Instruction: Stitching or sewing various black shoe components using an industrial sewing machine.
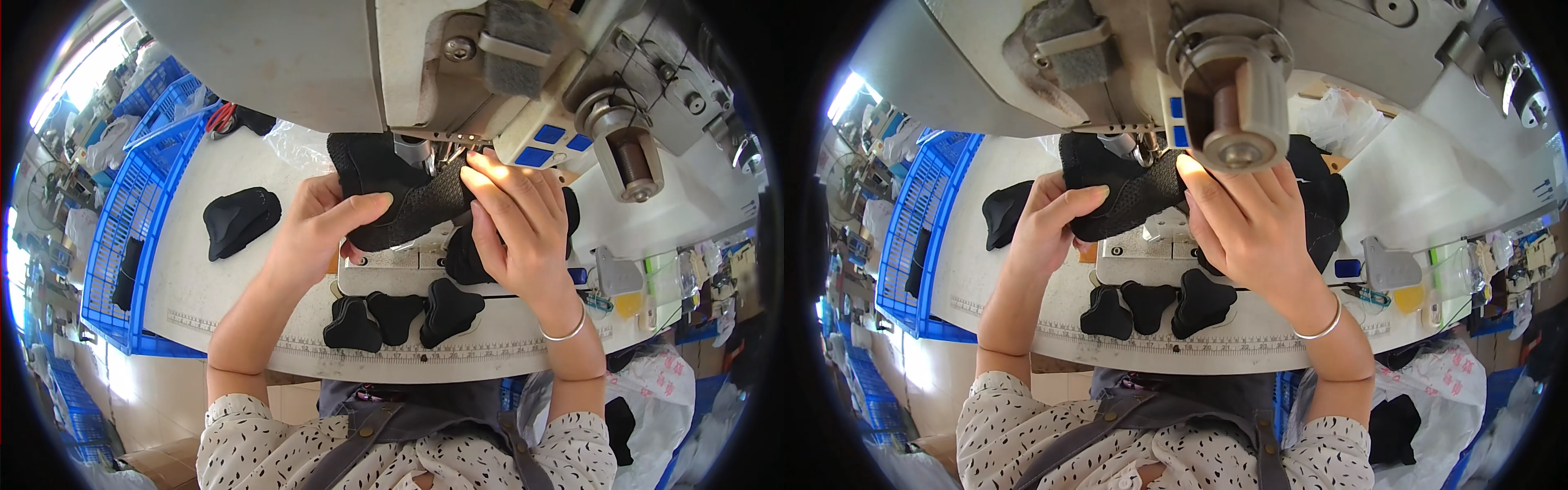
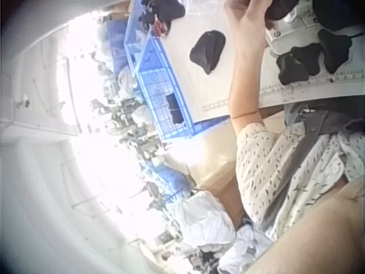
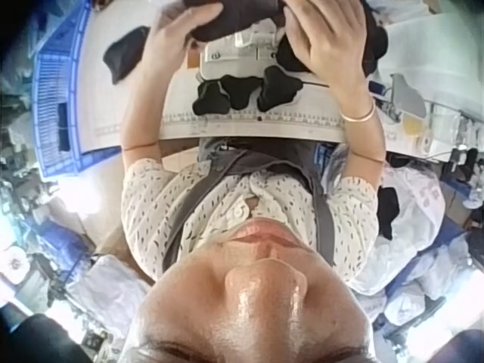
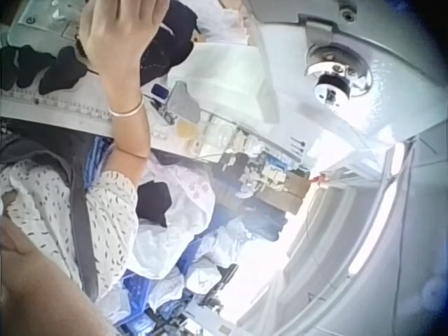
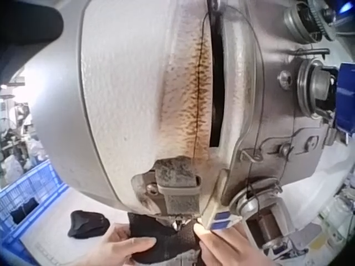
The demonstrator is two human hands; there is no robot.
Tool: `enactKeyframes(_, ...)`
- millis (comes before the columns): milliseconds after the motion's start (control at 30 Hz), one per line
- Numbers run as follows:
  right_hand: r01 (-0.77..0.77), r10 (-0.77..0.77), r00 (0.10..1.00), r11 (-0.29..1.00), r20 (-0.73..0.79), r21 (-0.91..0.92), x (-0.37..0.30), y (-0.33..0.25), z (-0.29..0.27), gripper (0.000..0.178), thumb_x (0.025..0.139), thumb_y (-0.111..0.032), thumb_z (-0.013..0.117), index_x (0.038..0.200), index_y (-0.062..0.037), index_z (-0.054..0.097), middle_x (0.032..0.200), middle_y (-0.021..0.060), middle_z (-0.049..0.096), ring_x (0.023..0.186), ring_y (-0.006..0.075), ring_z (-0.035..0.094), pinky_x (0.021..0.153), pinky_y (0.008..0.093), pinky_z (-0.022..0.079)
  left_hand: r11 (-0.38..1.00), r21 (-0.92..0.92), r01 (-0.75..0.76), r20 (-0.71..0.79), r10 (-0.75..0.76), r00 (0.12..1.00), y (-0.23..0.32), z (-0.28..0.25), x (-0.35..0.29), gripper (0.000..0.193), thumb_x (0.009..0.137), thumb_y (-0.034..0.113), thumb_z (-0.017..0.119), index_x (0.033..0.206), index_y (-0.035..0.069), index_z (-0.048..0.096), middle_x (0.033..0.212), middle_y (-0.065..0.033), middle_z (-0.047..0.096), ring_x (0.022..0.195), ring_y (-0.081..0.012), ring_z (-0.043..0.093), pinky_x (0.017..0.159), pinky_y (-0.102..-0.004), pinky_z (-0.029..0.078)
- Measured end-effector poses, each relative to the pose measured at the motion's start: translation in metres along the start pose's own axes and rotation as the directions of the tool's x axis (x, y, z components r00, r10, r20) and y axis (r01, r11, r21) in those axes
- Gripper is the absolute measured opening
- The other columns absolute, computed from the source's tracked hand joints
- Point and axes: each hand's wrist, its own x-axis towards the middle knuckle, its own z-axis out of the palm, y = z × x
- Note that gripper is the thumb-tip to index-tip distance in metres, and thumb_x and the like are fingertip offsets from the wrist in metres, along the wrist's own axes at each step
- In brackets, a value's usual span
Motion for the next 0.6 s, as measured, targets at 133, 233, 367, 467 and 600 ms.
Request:
enactKeyframes(133,-0.034,0.034,0.999,0.999,0.009,-0.017,0.002,0.002,-0.006,0.023,0.069,0.001,0.058,0.092,0.0008,0.061,0.097,0.0104,0.061,0.075,0.024,0.055,0.069,0.0332,0.042,1.0,0.009,0.027,0.012,-0.027,1.0,-0.001,0.016,-0.012,0.019,0.082,0.017,0.061,0.092,0.001,0.06,0.066,0.0018,0.055,0.046,-0.0025,0.046,0.038,-0.0169,0.037)
enactKeyframes(233,-0.012,0.013,0.999,1.0,-0.052,0.019,0.004,0.005,-0.016,0.023,0.066,0.004,0.059,0.089,-0.0006,0.062,0.093,0.0095,0.062,0.073,0.0247,0.054,0.066,0.0327,0.042,0.999,-0.026,0.036,0.014,-0.036,0.999,-0.001,0.022,-0.014,0.017,0.082,0.015,0.06,0.091,0.002,0.058,0.066,0.0016,0.055,0.045,-0.0035,0.046,0.038,-0.0173,0.036)
enactKeyframes(367,0.019,-0.015,0.999,0.996,-0.042,0.09,0.006,0.002,-0.019,0.024,0.066,0.003,0.06,0.089,-0.0012,0.062,0.094,0.009,0.062,0.076,0.0253,0.056,0.067,0.033,0.043,0.995,-0.037,0.092,0.059,-0.089,0.994,-0.002,0.023,-0.01,0.013,0.081,0.013,0.06,0.088,0.003,0.056,0.066,0.0007,0.055,0.044,-0.0055,0.047,0.038,-0.0185,0.036)
enactKeyframes(467,0.024,-0.027,0.999,0.995,0.03,0.097,0.009,-0.003,-0.014,0.025,0.066,0.004,0.06,0.09,-0.001,0.062,0.094,0.0088,0.062,0.081,0.0257,0.058,0.069,0.0338,0.044,0.988,-0.103,0.116,-0.011,-0.118,0.993,-0.005,0.023,-0.006,0.012,0.081,0.014,0.059,0.086,0.004,0.056,0.065,0.0001,0.055,0.045,-0.006,0.049,0.037,-0.0194,0.036)
enactKeyframes(600,0.114,-0.114,0.993,0.993,-0.006,0.02,0.004,-0.003,-0.034,0.024,0.063,-0.002,0.061,0.086,-0.0012,0.062,0.092,0.008,0.06,0.082,0.023,0.059,0.076,0.0366,0.045,0.993,-0.11,0.043,-0.049,-0.049,0.998,-0.009,0.015,0.008,0.014,0.082,0.017,0.057,0.088,0.004,0.056,0.07,-0.0015,0.058,0.051,-0.0063,0.052,0.037,-0.0192,0.035)
